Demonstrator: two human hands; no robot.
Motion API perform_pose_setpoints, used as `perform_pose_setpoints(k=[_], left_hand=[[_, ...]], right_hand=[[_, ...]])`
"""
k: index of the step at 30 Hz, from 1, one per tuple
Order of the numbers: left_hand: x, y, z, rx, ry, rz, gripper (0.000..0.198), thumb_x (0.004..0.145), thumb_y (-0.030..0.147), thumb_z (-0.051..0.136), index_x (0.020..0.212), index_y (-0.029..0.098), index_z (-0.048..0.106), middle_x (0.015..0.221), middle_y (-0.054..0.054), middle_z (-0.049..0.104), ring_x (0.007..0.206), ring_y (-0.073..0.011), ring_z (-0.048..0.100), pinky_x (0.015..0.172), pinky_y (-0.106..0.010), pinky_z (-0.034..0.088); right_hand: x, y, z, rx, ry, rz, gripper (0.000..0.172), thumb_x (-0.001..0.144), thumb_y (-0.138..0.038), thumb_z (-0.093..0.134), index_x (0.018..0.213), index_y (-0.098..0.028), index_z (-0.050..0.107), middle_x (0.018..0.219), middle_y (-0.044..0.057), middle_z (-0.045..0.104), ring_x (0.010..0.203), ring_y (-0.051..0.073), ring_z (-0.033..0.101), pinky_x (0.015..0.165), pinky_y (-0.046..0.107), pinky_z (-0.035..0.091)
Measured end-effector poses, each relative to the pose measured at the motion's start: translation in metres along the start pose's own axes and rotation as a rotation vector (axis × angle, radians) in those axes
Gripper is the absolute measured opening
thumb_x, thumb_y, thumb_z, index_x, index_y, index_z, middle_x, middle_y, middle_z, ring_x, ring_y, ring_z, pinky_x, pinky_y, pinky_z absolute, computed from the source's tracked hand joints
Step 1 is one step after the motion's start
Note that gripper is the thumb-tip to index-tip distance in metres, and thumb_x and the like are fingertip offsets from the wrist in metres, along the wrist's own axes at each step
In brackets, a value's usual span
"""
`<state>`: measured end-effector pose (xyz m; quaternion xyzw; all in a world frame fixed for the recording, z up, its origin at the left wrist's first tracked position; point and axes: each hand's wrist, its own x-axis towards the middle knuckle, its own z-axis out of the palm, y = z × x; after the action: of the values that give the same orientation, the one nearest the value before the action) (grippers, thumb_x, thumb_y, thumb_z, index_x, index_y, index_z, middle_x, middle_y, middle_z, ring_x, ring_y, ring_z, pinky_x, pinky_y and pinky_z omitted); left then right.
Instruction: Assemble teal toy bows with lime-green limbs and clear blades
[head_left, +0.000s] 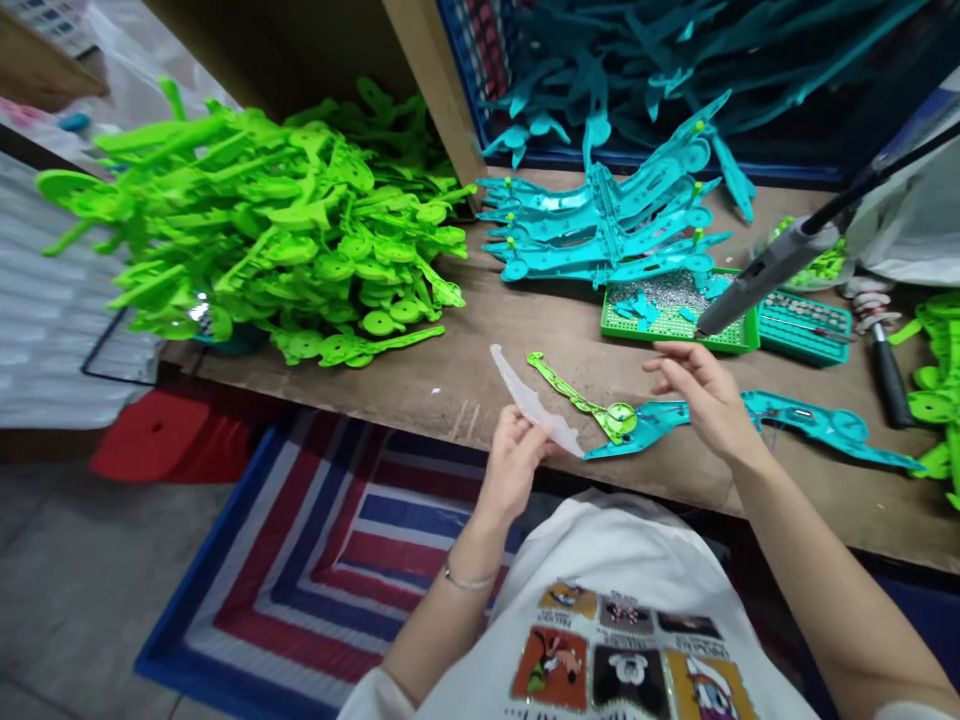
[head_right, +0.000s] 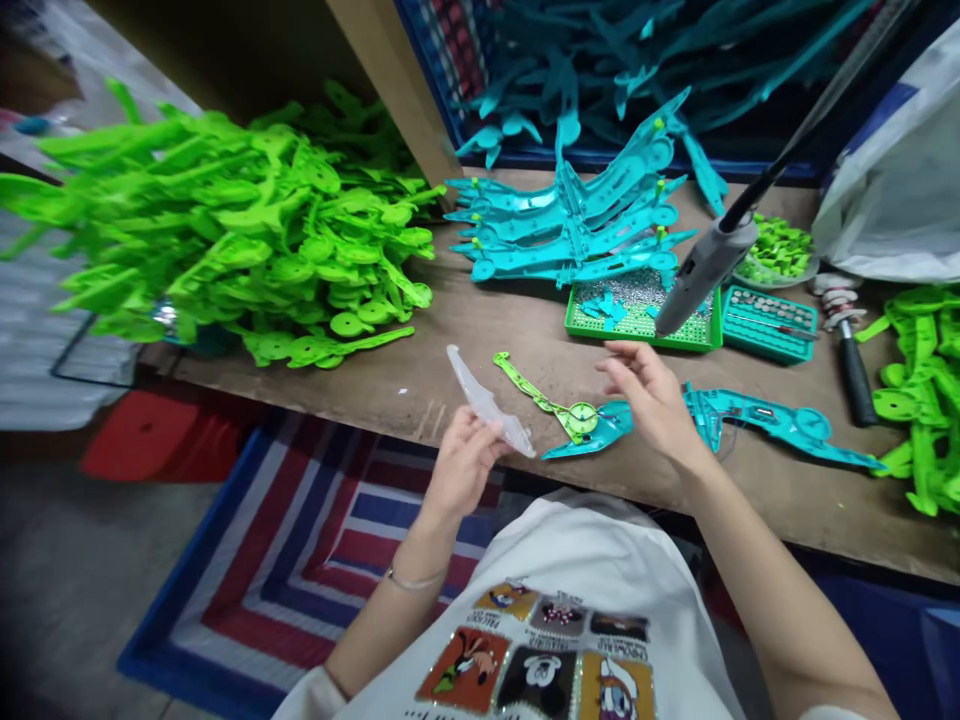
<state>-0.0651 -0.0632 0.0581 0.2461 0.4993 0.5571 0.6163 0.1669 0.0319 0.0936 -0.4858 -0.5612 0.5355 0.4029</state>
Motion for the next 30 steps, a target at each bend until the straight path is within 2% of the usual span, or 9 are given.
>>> perform_pose_setpoints(k=[2,5,8,11,13,15,19,25,30], left_hand=[[0.018,-0.005,-0.005,0.049,0.088,0.021,0.052,0.081,0.032,0.078,0.116,0.021,0.042,0.096,0.000,0.069,0.082,-0.0151,0.072,0.073,-0.032,0.063],[0.034,-0.013,-0.003,0.122,0.089,-0.004,0.063,0.079,0.031,0.080,0.125,0.022,0.037,0.103,-0.002,0.070,0.085,-0.0145,0.073,0.073,-0.030,0.064],[0.038,-0.021,0.004,0.131,0.072,-0.030,0.077,0.078,0.031,0.081,0.137,0.022,0.031,0.108,-0.005,0.069,0.082,-0.0141,0.072,0.073,-0.030,0.064],[0.036,-0.029,0.008,0.122,0.036,-0.049,0.105,0.079,0.030,0.082,0.155,0.029,0.009,0.111,-0.005,0.068,0.080,-0.0144,0.073,0.074,-0.032,0.065],[0.035,-0.032,0.009,0.118,0.011,-0.053,0.117,0.080,0.029,0.081,0.159,0.036,-0.005,0.114,-0.005,0.068,0.081,-0.0149,0.073,0.075,-0.034,0.065],[0.035,-0.034,0.010,0.113,0.000,-0.057,0.120,0.081,0.028,0.081,0.159,0.040,-0.009,0.114,-0.005,0.068,0.082,-0.0155,0.074,0.076,-0.034,0.065],[0.032,-0.034,0.013,0.074,0.023,-0.048,0.119,0.081,0.028,0.081,0.160,0.043,-0.006,0.105,-0.001,0.069,0.085,-0.0156,0.073,0.077,-0.034,0.065],[0.030,-0.042,0.015,0.096,0.018,-0.050,0.125,0.082,0.030,0.081,0.157,0.044,-0.017,0.109,-0.002,0.069,0.082,-0.0163,0.074,0.079,-0.037,0.066],[0.030,-0.043,0.014,0.132,-0.005,-0.076,0.122,0.084,0.032,0.079,0.158,0.044,-0.017,0.104,0.000,0.070,0.083,-0.0172,0.074,0.081,-0.040,0.065]], right_hand=[[0.003,0.017,-0.004,-0.049,0.088,-0.002,0.032,0.091,-0.047,0.065,0.115,-0.026,0.064,0.104,0.004,0.072,0.092,0.019,0.068,0.085,0.037,0.057],[0.001,0.035,0.000,-0.187,0.042,-0.004,0.028,0.094,-0.045,0.062,0.111,-0.025,0.067,0.103,0.005,0.073,0.096,0.022,0.068,0.087,0.038,0.055],[-0.004,0.044,0.011,-0.342,0.004,-0.012,0.023,0.097,-0.041,0.056,0.108,-0.025,0.069,0.103,0.004,0.075,0.096,0.022,0.069,0.087,0.037,0.053],[-0.009,0.049,0.020,-0.419,-0.017,-0.035,0.022,0.099,-0.037,0.054,0.109,-0.026,0.069,0.105,0.004,0.075,0.097,0.023,0.069,0.089,0.038,0.052],[-0.010,0.052,0.024,-0.439,-0.051,-0.063,0.022,0.099,-0.036,0.053,0.110,-0.026,0.069,0.107,0.005,0.075,0.100,0.023,0.069,0.090,0.038,0.052],[-0.011,0.054,0.025,-0.454,-0.071,-0.100,0.022,0.099,-0.034,0.053,0.111,-0.025,0.068,0.110,0.005,0.075,0.103,0.022,0.069,0.092,0.038,0.051],[-0.012,0.056,0.026,-0.491,-0.080,-0.146,0.020,0.100,-0.030,0.054,0.111,-0.022,0.068,0.109,0.006,0.074,0.104,0.021,0.068,0.093,0.036,0.050],[-0.013,0.059,0.028,-0.544,-0.091,-0.187,0.021,0.101,-0.026,0.050,0.111,-0.020,0.067,0.106,0.007,0.072,0.103,0.022,0.065,0.093,0.038,0.049],[-0.016,0.055,0.026,-0.573,-0.141,-0.203,0.026,0.102,-0.033,0.050,0.119,-0.020,0.065,0.111,0.009,0.071,0.106,0.024,0.062,0.094,0.041,0.046]])
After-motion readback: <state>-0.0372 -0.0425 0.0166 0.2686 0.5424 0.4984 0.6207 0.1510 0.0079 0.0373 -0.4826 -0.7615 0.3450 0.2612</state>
